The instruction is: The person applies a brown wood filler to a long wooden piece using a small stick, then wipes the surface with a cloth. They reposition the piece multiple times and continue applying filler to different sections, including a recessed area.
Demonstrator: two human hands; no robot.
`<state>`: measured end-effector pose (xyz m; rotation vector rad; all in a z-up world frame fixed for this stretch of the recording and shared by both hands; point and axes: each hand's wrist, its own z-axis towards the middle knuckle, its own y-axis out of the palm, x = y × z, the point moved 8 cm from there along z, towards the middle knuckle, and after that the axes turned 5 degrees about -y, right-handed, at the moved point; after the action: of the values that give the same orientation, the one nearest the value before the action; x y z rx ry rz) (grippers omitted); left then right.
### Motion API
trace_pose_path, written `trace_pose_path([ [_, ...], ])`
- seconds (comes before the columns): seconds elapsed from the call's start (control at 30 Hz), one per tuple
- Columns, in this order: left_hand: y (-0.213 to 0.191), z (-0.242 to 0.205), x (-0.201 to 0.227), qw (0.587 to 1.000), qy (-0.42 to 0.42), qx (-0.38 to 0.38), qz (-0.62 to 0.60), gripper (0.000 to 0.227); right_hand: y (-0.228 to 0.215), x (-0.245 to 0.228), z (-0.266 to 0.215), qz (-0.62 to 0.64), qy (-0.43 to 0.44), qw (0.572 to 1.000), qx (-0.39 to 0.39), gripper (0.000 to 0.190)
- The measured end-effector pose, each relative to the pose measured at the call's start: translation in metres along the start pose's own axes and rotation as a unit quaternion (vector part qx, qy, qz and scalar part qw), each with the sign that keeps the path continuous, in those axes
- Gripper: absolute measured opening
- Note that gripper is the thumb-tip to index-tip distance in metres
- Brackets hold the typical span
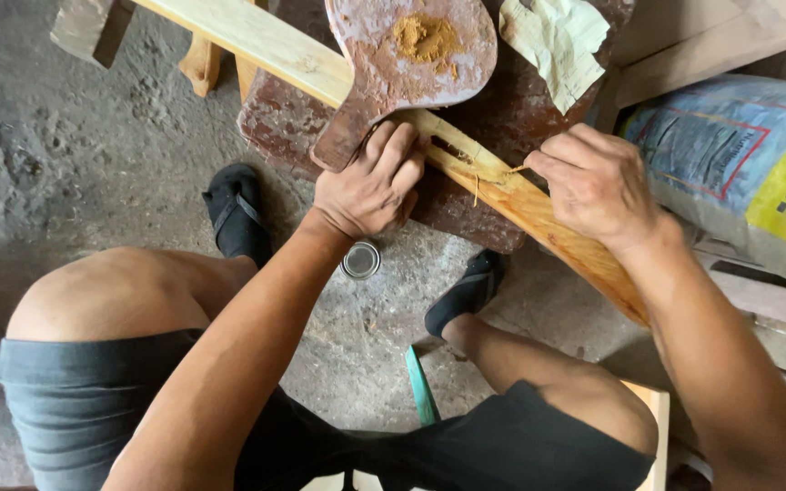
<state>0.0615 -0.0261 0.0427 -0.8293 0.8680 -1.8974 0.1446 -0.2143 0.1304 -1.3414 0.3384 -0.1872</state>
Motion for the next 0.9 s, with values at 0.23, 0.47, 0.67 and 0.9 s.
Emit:
trace_pose_path([
  [0.23, -0.002, 0.001, -0.002, 1.0, 0.007, 0.008, 0.014, 0.061, -0.015, -0.016, 0.008, -0.012, -0.055, 0.996, -0.067, 0.025],
  [0.47, -0.001, 0.0, -0.001, 1.0, 0.006, 0.017, 0.003, 0.06, -0.015, -0.024, -0.003, -0.035, 0.058, 0.997, 0.023, 0.028],
  [0.67, 0.005, -0.004, -0.001, 1.0, 0.001, 0.011, -0.009, 0.064, -0.012, -0.031, -0.024, -0.006, 0.188, 0.974, 0.126, 0.018],
  [0.9, 0.003, 0.004, 0.001, 0.999, -0.035, -0.023, 0.002, 0.07, -0.056, -0.003, -0.122, -0.038, 0.342, 0.921, 0.183, 0.024],
])
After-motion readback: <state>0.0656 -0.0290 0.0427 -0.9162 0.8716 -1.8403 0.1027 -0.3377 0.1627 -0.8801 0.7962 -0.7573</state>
